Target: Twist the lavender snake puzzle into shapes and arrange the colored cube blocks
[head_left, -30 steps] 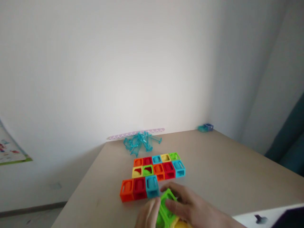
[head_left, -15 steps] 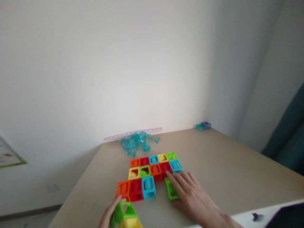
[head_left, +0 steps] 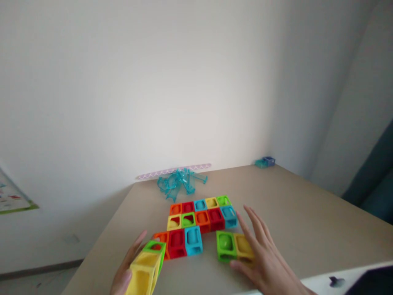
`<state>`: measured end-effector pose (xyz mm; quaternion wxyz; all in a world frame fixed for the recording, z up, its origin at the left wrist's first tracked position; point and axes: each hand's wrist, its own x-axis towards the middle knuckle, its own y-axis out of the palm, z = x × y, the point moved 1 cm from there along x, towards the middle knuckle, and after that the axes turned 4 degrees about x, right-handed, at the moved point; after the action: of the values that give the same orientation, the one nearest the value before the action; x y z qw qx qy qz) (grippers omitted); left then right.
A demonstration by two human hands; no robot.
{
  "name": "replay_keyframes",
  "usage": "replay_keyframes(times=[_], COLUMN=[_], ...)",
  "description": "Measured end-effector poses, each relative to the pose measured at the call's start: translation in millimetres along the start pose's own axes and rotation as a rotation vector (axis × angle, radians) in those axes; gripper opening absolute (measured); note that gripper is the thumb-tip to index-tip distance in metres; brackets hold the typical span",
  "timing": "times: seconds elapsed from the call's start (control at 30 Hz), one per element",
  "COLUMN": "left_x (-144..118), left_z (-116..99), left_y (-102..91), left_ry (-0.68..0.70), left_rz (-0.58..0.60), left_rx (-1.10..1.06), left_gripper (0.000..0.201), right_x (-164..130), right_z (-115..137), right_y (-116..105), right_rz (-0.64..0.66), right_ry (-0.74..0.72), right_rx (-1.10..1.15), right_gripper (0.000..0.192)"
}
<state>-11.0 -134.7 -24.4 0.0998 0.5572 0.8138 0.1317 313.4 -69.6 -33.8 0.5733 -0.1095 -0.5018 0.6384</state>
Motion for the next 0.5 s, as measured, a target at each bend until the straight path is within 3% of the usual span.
replay_keyframes(times=[0.1,0.2,0.37,0.43,0.5], left_x=[1,1,4,3,-3], left_z=[0,-1,0,3,9], left_y=[8.9,24.0,42.0,43.2,46.2], left_ry=[-0.010,-0.017,0.094,0.193,0.387], left_rz=[0.035,0.063,0.056,0.029,-0.014], left_rx=[-0.042,-0.033,0.094,0.240,0.547], left_gripper=[0.068,0.070,0.073,0.075,0.075], right_x=[16,31,38,37,37], right_z=[-11,-15,-9,-9,-10], right_y=[-1,3,10,10,10], right_rz=[0.130,0.247,0.200,0.200,0.202], right_ry=[0.142,0.103,-0.014,0.000,0.007], right_rx=[0.121,0.207,0.234,0.220,0.208], right_gripper=[0.109,0.107,0.099,0.096,0.094])
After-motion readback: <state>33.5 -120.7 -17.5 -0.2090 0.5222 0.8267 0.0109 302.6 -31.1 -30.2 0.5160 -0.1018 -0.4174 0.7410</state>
